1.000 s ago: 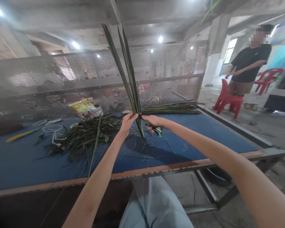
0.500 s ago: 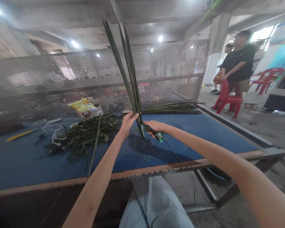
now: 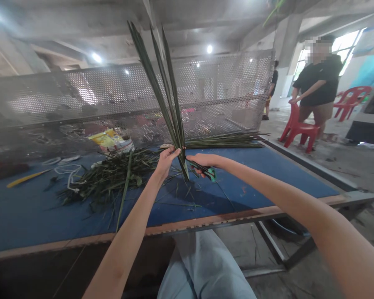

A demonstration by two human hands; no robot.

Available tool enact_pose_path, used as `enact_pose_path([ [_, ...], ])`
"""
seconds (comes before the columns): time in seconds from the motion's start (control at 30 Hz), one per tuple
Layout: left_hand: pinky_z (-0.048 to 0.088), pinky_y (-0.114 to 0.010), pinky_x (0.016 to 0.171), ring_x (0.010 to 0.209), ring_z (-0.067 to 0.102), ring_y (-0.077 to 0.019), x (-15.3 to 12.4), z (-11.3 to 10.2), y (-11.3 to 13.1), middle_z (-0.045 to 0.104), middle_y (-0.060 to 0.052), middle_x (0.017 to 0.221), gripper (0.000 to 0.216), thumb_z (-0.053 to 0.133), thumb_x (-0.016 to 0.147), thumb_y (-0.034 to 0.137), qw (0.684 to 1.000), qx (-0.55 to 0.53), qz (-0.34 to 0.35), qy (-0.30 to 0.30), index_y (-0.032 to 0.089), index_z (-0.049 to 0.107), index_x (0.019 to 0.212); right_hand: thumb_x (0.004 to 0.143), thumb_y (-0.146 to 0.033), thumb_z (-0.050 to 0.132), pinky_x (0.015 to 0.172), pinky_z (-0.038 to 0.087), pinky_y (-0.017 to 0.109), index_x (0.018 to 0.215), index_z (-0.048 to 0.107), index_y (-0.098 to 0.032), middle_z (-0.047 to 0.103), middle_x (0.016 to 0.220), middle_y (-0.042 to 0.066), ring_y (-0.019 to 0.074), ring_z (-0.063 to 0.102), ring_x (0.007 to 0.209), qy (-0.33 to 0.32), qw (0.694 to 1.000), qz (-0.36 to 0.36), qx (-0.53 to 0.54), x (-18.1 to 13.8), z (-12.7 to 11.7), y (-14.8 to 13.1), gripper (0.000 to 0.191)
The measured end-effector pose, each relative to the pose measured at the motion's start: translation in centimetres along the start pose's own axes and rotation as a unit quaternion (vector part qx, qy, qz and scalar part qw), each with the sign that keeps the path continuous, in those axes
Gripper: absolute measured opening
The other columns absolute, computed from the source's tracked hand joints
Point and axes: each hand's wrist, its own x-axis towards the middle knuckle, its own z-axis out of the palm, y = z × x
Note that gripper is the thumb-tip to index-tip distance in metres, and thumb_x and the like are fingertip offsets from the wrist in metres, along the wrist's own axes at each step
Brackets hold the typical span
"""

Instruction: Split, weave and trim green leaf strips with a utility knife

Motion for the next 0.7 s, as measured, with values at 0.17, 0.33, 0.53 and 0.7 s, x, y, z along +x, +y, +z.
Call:
enact_pose_path([
  [0.17, 0.038, -0.039, 0.098, 0.102, 0.060, -0.0222, 0.1, 0.1, -0.5, 0.069, -0.008, 0.098, 0.027, 0.065, 0.073, 0.036, 0.999, -0.044, -0.006, -0.023, 0.016, 0.068, 0.091, 0.072, -0.062, 0.062, 0.041, 0.039, 0.022, 0.068, 0.055, -0.015, 0.042, 0.041, -0.005, 0.0089, 0.044, 0.036, -0.042, 0.997, -0.023, -0.065, -1.8, -2.1, 1.4, 0.047],
  [0.33, 0.045, -0.039, 0.089, 0.092, 0.062, -0.0212, 0.2, 0.2, -1.0, 0.069, -0.007, 0.095, 0.032, 0.069, 0.068, 0.038, 0.997, -0.063, -0.047, -0.003, 0.015, 0.065, 0.090, 0.075, -0.057, 0.060, 0.042, 0.030, 0.021, 0.073, 0.058, -0.014, 0.033, 0.043, -0.009, 0.0063, 0.033, 0.039, 0.066, 0.991, -0.112, -0.019, -1.6, -2.7, 4.3, 0.044],
  [0.53, 0.050, -0.035, 0.079, 0.081, 0.063, -0.0182, 0.0, 0.3, -1.0, 0.069, -0.005, 0.091, 0.036, 0.076, 0.058, 0.029, 0.993, -0.081, -0.086, -0.031, 0.016, 0.065, 0.090, 0.074, -0.053, 0.057, 0.048, 0.026, 0.022, 0.077, 0.064, -0.012, 0.042, 0.054, -0.004, 0.0078, 0.034, 0.050, 0.267, 0.933, -0.217, -0.106, 2.4, -0.4, 4.7, 0.041],
  [0.7, 0.050, -0.035, 0.078, 0.085, 0.063, -0.0208, 0.2, 0.1, -1.7, 0.069, -0.007, 0.093, 0.041, 0.075, 0.059, 0.029, 0.994, -0.056, -0.076, -0.051, 0.016, 0.063, 0.096, 0.075, -0.049, 0.053, 0.049, 0.022, 0.022, 0.065, 0.058, -0.013, 0.037, 0.055, -0.004, 0.0079, 0.029, 0.053, 0.319, 0.910, -0.237, -0.118, 4.1, 1.6, 5.1, 0.038],
])
